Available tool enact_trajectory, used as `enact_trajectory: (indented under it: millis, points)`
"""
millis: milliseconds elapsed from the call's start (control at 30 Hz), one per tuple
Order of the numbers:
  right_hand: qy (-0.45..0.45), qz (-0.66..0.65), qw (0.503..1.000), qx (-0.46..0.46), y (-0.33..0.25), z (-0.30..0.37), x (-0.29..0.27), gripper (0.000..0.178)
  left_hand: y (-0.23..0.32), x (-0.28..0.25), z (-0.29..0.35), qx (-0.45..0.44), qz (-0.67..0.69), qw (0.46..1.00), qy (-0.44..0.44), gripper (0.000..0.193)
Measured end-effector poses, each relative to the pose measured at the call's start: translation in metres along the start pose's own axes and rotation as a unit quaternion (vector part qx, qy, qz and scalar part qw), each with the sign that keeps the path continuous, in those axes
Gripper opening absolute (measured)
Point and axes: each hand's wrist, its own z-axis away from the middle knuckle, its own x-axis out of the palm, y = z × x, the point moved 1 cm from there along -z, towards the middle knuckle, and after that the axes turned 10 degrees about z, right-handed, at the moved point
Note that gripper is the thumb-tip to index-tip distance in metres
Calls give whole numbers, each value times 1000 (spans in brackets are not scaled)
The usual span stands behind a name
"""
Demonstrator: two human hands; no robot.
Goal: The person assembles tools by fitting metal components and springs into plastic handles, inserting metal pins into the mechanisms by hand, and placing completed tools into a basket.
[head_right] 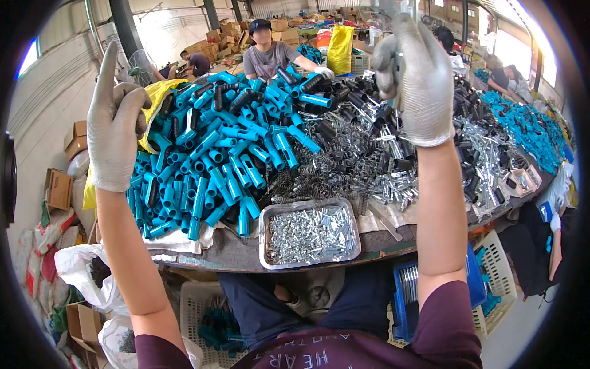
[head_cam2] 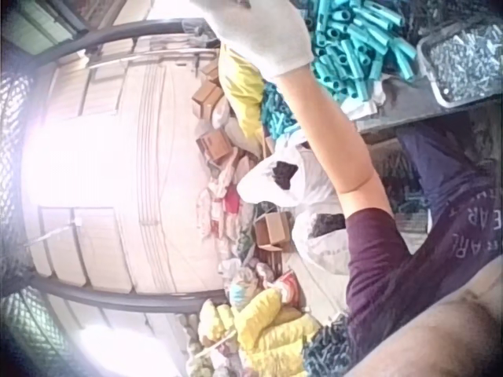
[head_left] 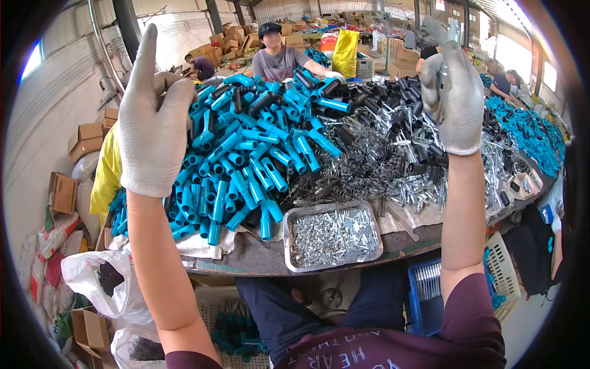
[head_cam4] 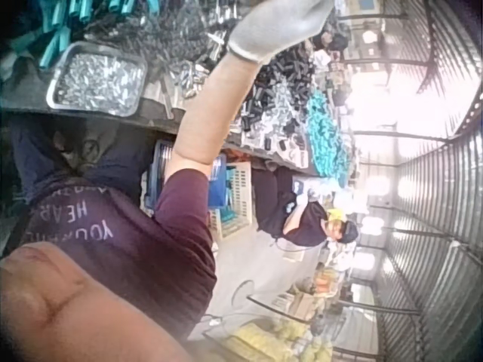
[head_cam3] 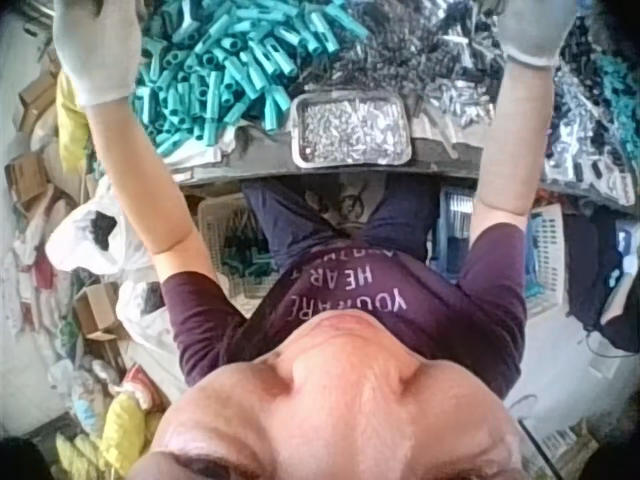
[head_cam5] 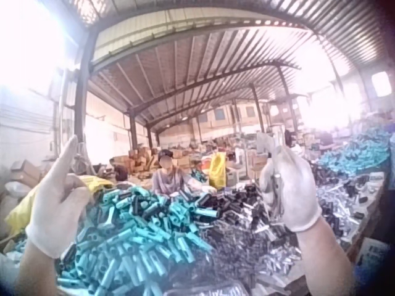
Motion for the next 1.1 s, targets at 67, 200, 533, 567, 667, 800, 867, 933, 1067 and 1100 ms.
enact_trajectory:
  millis: [67, 200, 533, 567, 667, 800, 867, 933, 1067, 1100]
  points:
    - [4, 10, 1000, -1, 5, -5, -9, 42, -6, -6, -1, -4, -1, 1000, -8, 63]
    - [11, 57, 998, 8, 1, -6, -21, 52, -1, -23, -6, -17, -17, 1000, 0, 60]
    - [-40, 65, 995, 69, 19, 14, -46, 53, -13, -49, 28, -127, 31, 991, -23, 54]
    - [-42, 66, 994, 73, 23, 19, -46, 53, -16, -48, 34, -148, 31, 988, -15, 54]
    - [-13, 77, 989, 123, 38, 35, -49, 50, -30, -47, 54, -202, 35, 978, -26, 57]
    - [-33, 55, 982, 177, 59, 60, -57, 52, -48, -45, 80, -259, 56, 963, -55, 60]
    - [-38, 59, 977, 202, 65, 75, -57, 51, -54, -44, 92, -281, 59, 955, -71, 62]
    - [-39, 62, 967, 243, 72, 89, -59, 50, -60, -44, 105, -301, 60, 949, -76, 62]
    - [-50, 79, 958, 272, 90, 114, -73, 50, -70, -38, 135, -359, 58, 926, -99, 63]
    - [-54, 82, 955, 280, 93, 120, -75, 50, -74, -38, 142, -372, 61, 920, -107, 64]
